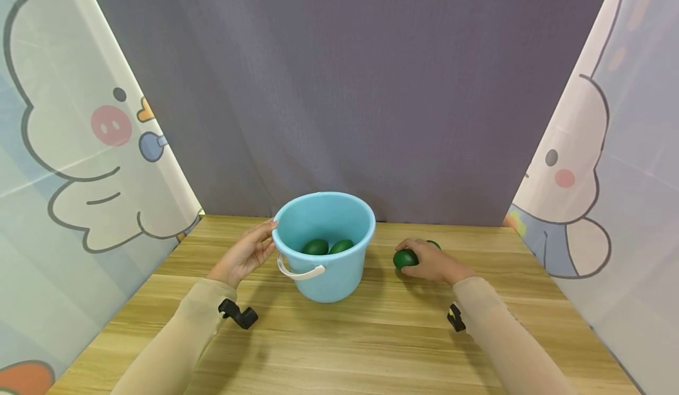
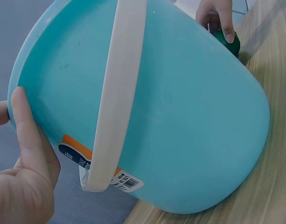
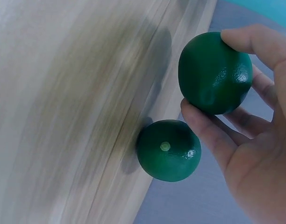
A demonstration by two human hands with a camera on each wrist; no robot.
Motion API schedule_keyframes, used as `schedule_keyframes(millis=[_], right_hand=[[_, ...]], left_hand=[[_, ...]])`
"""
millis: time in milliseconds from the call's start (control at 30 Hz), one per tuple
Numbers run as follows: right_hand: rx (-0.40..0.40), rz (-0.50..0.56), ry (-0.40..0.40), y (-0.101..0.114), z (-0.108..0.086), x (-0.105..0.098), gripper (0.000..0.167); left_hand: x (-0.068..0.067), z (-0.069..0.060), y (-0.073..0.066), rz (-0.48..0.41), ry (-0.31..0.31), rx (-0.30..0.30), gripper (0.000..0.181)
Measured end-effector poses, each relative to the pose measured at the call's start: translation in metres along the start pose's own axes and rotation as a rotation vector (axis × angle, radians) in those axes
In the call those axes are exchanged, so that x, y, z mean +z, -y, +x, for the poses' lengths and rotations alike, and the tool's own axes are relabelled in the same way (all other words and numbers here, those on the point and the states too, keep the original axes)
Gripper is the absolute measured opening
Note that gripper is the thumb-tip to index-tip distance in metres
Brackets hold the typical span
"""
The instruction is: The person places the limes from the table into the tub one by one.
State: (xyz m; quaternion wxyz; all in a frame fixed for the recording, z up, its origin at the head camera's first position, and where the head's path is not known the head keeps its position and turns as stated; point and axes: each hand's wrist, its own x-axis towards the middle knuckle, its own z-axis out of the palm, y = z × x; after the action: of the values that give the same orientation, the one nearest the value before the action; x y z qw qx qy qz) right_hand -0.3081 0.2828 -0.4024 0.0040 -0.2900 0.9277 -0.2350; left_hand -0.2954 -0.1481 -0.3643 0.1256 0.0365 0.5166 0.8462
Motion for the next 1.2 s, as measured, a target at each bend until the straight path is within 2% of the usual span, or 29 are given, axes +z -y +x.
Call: schedule_keyframes(millis=[533, 1200], right_hand=[[0.026, -0.006, -0.02, -0.002, 0.0, -0.005, 0.045], [-0.025, -0.012, -0.08, 0.006, -0.002, -0.015, 0.047]], left_hand=[[-0.001, 0.0, 0.001, 0.005, -0.007, 0.001, 0.048], [0.0, 0.001, 0.0, 0.002, -0.011, -0.004, 0.051]])
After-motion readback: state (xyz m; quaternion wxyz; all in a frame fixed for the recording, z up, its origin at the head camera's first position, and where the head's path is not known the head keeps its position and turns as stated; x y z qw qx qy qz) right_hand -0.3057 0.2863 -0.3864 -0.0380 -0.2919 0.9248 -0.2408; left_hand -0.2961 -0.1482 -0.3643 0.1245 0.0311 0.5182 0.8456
